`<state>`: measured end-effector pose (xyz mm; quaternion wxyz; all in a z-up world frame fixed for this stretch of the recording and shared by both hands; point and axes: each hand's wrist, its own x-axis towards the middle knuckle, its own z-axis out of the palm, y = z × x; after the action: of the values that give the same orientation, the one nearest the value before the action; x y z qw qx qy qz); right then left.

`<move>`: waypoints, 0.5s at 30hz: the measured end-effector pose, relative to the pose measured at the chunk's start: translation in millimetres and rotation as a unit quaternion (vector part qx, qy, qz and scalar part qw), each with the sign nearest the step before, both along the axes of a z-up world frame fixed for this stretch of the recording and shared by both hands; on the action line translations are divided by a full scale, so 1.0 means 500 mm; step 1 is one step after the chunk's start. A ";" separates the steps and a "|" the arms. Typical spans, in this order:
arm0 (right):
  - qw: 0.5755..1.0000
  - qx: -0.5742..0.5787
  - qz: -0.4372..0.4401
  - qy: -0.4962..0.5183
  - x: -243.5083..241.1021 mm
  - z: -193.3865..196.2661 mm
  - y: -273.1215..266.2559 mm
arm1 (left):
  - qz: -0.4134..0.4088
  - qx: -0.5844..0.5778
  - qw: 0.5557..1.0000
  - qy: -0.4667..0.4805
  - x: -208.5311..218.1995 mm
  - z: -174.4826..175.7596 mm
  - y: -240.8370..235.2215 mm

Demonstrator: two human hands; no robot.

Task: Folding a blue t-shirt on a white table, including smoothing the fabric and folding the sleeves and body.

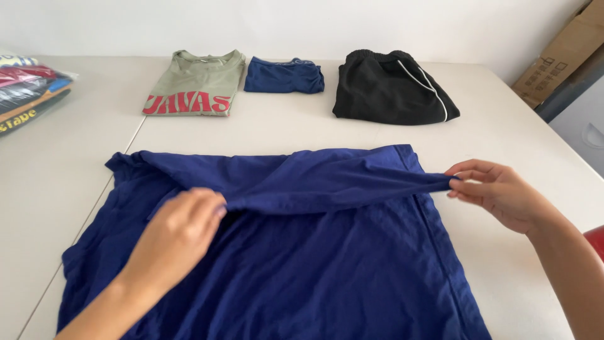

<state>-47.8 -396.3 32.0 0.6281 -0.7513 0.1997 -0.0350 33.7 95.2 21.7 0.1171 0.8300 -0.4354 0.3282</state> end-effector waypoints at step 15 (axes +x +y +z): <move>0.814 -0.431 -0.079 -0.382 -0.085 0.160 0.093 | 0.018 -0.167 0.965 -0.202 -0.025 0.245 0.084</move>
<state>-90.2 -349.5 111.8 0.2611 -0.8527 -0.0335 -0.4512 21.1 137.0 144.0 0.1579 0.7225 -0.3740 0.5597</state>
